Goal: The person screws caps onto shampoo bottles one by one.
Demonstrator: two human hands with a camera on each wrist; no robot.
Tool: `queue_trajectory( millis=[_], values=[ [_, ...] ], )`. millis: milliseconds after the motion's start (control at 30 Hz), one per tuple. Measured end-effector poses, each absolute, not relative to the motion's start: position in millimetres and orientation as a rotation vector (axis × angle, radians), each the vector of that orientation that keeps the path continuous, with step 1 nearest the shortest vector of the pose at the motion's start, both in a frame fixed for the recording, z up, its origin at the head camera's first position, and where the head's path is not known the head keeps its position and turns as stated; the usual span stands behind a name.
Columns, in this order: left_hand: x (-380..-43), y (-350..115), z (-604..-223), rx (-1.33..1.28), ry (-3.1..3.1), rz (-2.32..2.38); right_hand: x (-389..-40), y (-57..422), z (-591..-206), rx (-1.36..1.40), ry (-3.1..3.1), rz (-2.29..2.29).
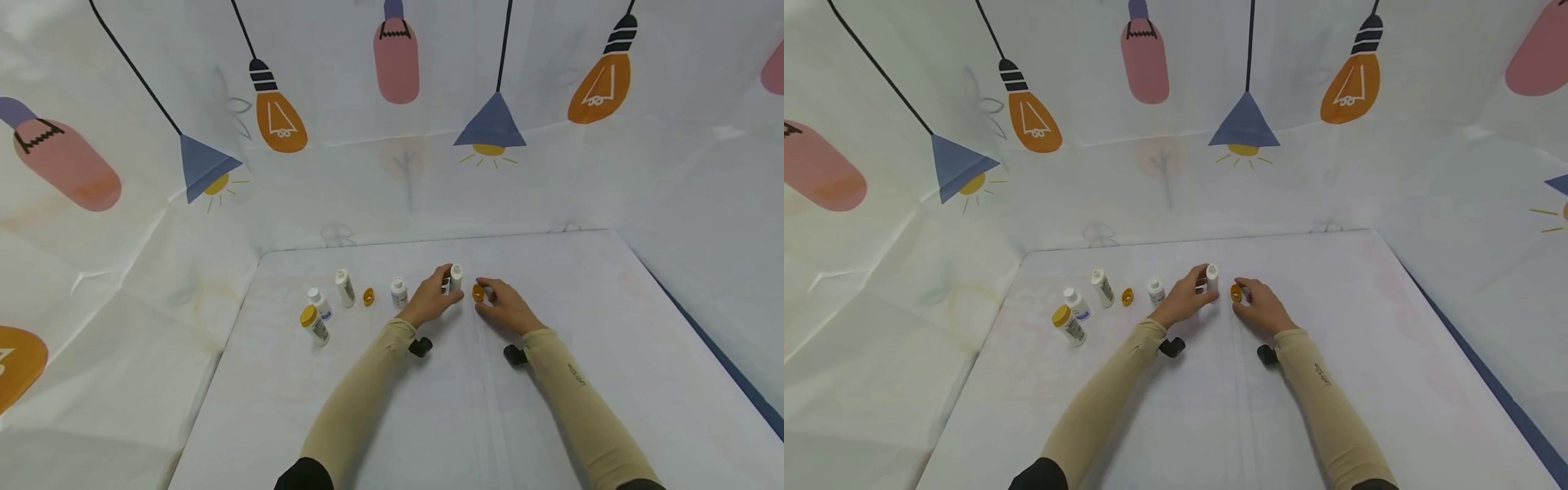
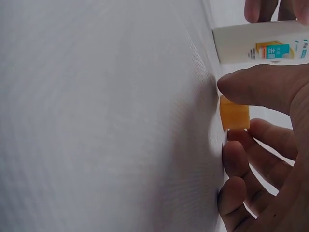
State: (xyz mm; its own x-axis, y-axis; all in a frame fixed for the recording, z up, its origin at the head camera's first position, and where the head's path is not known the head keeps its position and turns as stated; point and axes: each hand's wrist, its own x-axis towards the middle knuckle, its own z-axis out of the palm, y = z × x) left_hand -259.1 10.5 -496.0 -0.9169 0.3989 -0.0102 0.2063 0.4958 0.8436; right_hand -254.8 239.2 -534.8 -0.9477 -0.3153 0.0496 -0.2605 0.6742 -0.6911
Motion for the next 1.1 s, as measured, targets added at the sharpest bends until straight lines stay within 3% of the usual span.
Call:
queue_trajectory(
  millis=[1100],
  values=[
    [-256,5,-509,0.472,2.559,1.508,-257,241,-535,-0.492,2.819,-1.147]
  ],
)
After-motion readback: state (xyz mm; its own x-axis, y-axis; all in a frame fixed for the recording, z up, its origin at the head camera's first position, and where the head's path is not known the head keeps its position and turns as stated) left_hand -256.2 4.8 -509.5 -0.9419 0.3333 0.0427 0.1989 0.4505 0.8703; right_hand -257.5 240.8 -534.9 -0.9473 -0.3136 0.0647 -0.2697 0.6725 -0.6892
